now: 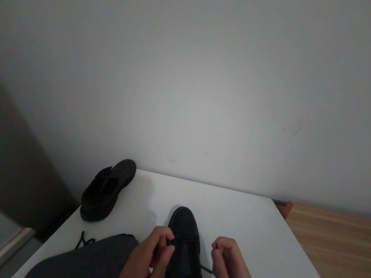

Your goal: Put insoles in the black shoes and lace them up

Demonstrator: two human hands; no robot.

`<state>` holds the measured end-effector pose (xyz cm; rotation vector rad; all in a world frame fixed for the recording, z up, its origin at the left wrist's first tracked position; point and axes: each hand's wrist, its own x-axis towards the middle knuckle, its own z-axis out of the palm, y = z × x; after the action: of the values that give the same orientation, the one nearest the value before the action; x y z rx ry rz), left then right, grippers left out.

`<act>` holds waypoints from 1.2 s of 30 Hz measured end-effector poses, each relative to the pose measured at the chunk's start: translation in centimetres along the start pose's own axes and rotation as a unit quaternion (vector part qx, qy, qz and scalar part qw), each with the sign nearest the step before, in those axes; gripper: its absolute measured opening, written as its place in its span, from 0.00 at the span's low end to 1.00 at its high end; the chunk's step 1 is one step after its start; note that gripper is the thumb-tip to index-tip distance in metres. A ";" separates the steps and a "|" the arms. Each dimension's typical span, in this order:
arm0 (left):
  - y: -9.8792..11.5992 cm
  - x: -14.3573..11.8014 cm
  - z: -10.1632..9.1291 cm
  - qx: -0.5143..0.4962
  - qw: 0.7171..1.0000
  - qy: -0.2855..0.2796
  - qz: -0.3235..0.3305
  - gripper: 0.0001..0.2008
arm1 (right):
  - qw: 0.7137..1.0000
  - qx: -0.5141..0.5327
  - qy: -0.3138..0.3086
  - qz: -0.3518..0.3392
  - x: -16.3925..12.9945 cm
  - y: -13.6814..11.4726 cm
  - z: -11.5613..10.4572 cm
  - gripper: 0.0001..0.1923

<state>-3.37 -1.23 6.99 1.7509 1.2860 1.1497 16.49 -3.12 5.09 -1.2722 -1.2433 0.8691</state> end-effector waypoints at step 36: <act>-2.5 -0.8 0.0 -0.146 0.967 -0.194 -0.077 0.17 | 0.953 0.105 -0.267 0.095 0.9 1.4 -1.3 0.23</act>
<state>-4.34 -1.24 4.54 1.5319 0.9437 0.8090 18.09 -2.30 4.07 -1.0270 -1.4069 1.5163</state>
